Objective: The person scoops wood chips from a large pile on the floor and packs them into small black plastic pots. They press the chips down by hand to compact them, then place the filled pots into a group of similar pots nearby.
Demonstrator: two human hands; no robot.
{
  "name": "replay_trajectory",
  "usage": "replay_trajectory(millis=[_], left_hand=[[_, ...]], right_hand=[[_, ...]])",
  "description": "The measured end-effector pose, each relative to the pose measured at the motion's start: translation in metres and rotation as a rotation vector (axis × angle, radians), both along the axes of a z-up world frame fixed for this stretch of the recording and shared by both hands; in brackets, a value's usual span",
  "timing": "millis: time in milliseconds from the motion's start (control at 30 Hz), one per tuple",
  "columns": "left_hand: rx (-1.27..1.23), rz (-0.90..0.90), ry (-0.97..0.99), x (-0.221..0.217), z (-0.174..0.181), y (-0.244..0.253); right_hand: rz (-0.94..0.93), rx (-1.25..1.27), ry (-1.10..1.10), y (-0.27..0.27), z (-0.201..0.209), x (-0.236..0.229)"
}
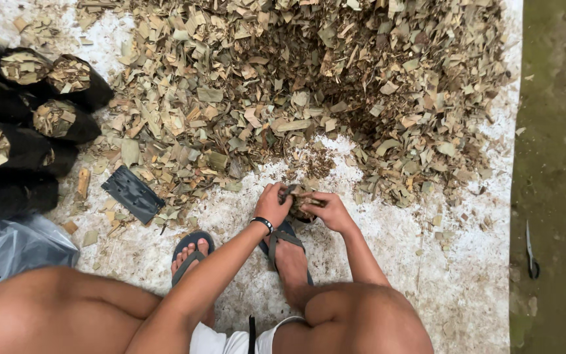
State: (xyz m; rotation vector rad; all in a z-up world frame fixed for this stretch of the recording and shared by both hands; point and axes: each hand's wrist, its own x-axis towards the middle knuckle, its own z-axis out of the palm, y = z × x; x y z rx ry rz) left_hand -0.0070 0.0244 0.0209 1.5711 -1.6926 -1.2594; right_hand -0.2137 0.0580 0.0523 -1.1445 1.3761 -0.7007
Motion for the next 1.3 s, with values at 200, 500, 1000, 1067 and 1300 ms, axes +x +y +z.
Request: replay_trajectory(millis=[200, 500, 1000, 1067, 1300], left_hand=[[-0.093, 0.014, 0.071, -0.009, -0.015, -0.007], [0.058, 0.060, 0.077, -0.011, -0.008, -0.002], [0.333, 0.019, 0.241, -0.018, 0.004, 0.005], [0.324, -0.044, 0.081, -0.017, 0.027, 0.007], [0.017, -0.242, -0.175, -0.017, 0.051, 0.008]], right_hand=[[0.142, -0.356, 0.691, 0.004, 0.022, 0.023], [0.185, -0.557, 0.979, 0.001, -0.004, 0.039], [0.244, -0.099, 0.667, 0.000, 0.043, 0.029], [0.283, -0.167, 0.594, -0.001, 0.054, 0.025], [0.180, -0.330, 0.678, 0.017, 0.062, 0.026]])
